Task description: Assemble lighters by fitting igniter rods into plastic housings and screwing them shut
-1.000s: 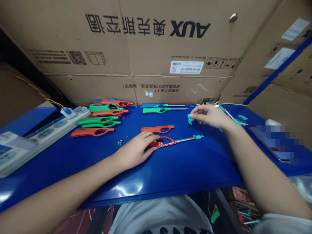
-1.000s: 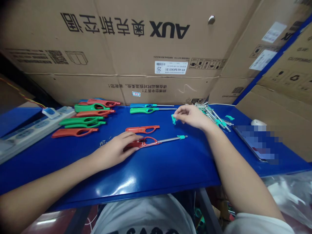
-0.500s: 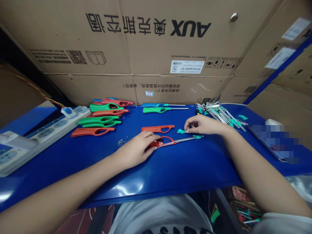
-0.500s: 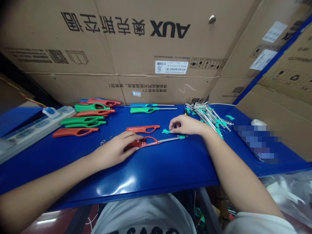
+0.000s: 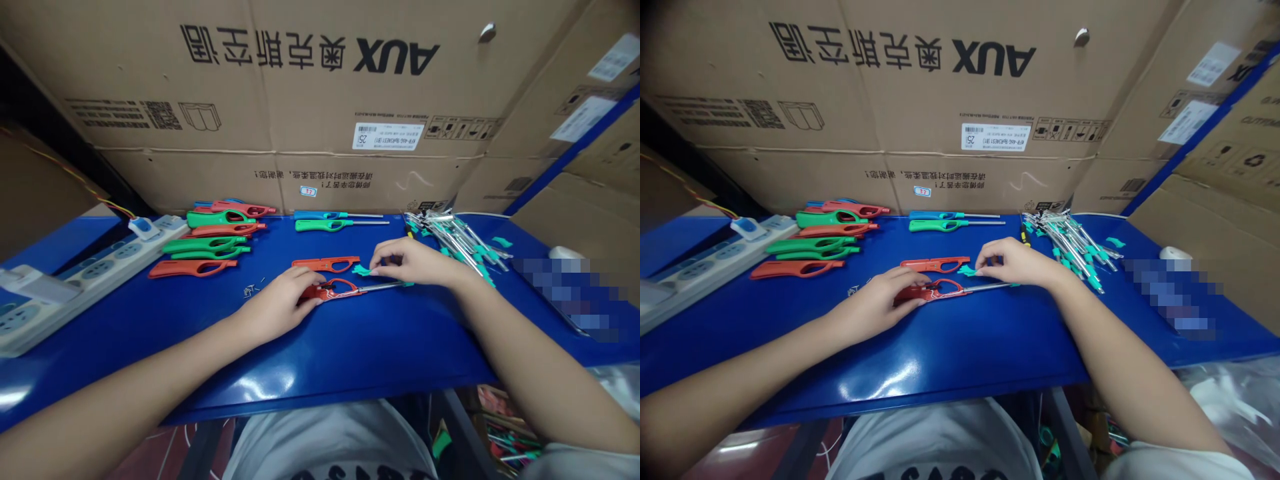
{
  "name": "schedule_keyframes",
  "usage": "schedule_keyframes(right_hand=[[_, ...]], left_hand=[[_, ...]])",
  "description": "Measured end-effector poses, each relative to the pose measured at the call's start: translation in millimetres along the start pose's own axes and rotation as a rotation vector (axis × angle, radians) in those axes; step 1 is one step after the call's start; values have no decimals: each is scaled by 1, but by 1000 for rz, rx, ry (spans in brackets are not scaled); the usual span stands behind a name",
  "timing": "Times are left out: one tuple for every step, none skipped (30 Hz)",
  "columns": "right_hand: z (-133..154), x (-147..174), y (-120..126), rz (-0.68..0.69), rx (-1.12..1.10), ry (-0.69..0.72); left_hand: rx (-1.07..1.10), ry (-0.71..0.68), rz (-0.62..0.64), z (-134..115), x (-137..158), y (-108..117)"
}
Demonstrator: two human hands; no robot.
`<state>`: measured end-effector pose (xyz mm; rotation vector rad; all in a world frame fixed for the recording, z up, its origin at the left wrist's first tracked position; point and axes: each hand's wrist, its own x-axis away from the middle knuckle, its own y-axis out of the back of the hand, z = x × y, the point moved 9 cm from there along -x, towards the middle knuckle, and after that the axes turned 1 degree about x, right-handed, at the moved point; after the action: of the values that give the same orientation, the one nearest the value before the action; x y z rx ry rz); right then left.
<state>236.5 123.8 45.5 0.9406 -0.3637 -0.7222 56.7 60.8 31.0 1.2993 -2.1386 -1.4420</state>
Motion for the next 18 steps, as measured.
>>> schedule_keyframes(right_hand=[[8, -1, -3, -12, -7, 53], [16, -2, -8, -16, -7, 103], [22, -3, -13, -16, 1, 142], [26, -4, -17, -17, 20, 165], [28, -5, -21, -21, 49, 175], [29, -6, -25, -27, 81, 178], [30, -6, -27, -36, 115, 179], [31, -6, -28, -46, 146, 182], [32, -5, -28, -53, 171, 188], [33, -5, -29, -55, 192, 197], [34, -4, -29, -56, 211, 205], [35, -3, -29, -57, 231, 210], [37, -2, -29, -55, 248, 215], [38, -1, -29, -52, 263, 218], [40, 0, -29, -49, 279, 221], [41, 0, -30, -48, 294, 223], [42, 0, -30, -48, 309, 225], [44, -1, -31, -50, 321, 227]], left_hand=[[-2, 2, -1, 0, 0, 0], [-4, 3, 0, 0, 0, 0], [-6, 6, 0, -1, 0, 0], [-7, 10, 2, -1, -1, 0], [-7, 15, 6, 0, -1, 0], [-6, 21, 10, 0, -1, -1], [-5, 26, 12, 0, -1, -1], [-5, 30, 12, 0, -1, -2], [-5, 32, 12, 0, 0, -2], [-5, 33, 12, 0, 0, -2], [-5, 32, 9, 0, 0, -2], [-4, 30, 6, 0, 0, -2], [-3, 28, 3, 0, 0, -2], [1, 24, 2, 0, 0, -2], [8, 20, 0, -1, 0, -2], [15, 15, -2, -1, -1, -2], [20, 12, -4, -1, -1, -2], [23, 9, -7, -2, 0, -2]])
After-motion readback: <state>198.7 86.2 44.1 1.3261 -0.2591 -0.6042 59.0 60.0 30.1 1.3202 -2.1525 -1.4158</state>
